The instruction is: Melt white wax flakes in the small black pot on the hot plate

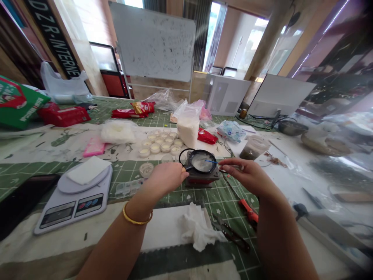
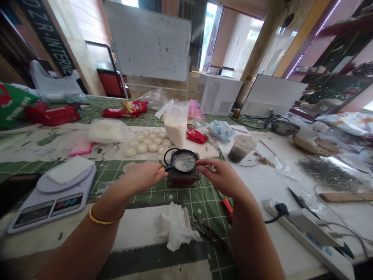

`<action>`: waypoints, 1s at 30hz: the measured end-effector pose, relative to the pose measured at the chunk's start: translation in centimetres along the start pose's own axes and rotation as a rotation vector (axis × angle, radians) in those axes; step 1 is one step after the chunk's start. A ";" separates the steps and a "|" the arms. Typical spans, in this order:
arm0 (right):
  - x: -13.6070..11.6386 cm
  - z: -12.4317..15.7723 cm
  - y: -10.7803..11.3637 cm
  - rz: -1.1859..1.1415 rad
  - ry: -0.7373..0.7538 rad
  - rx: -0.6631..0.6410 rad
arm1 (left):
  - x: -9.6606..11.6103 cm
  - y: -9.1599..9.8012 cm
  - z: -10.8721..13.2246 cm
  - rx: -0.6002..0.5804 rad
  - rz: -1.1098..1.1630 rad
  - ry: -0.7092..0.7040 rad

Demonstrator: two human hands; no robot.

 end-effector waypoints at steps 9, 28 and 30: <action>-0.8 1.1 0.1 0.020 0.069 -0.167 | 0.1 0.2 0.1 0.006 0.000 -0.007; 3.3 0.9 3.9 -0.182 -0.153 0.129 | 0.1 0.2 0.1 0.004 0.005 0.001; 3.5 0.5 3.5 -0.268 -0.147 0.145 | 0.1 0.2 0.2 0.010 0.009 -0.003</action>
Point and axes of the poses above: each hand's wrist, its own z-axis away from the middle knuckle, its own y-axis out of the back of the hand, x = y × z, the point moved 9 cm from there along -z, towards the middle knuckle, and after that the axes turned 4 degrees about -y, right-handed, at the moved point
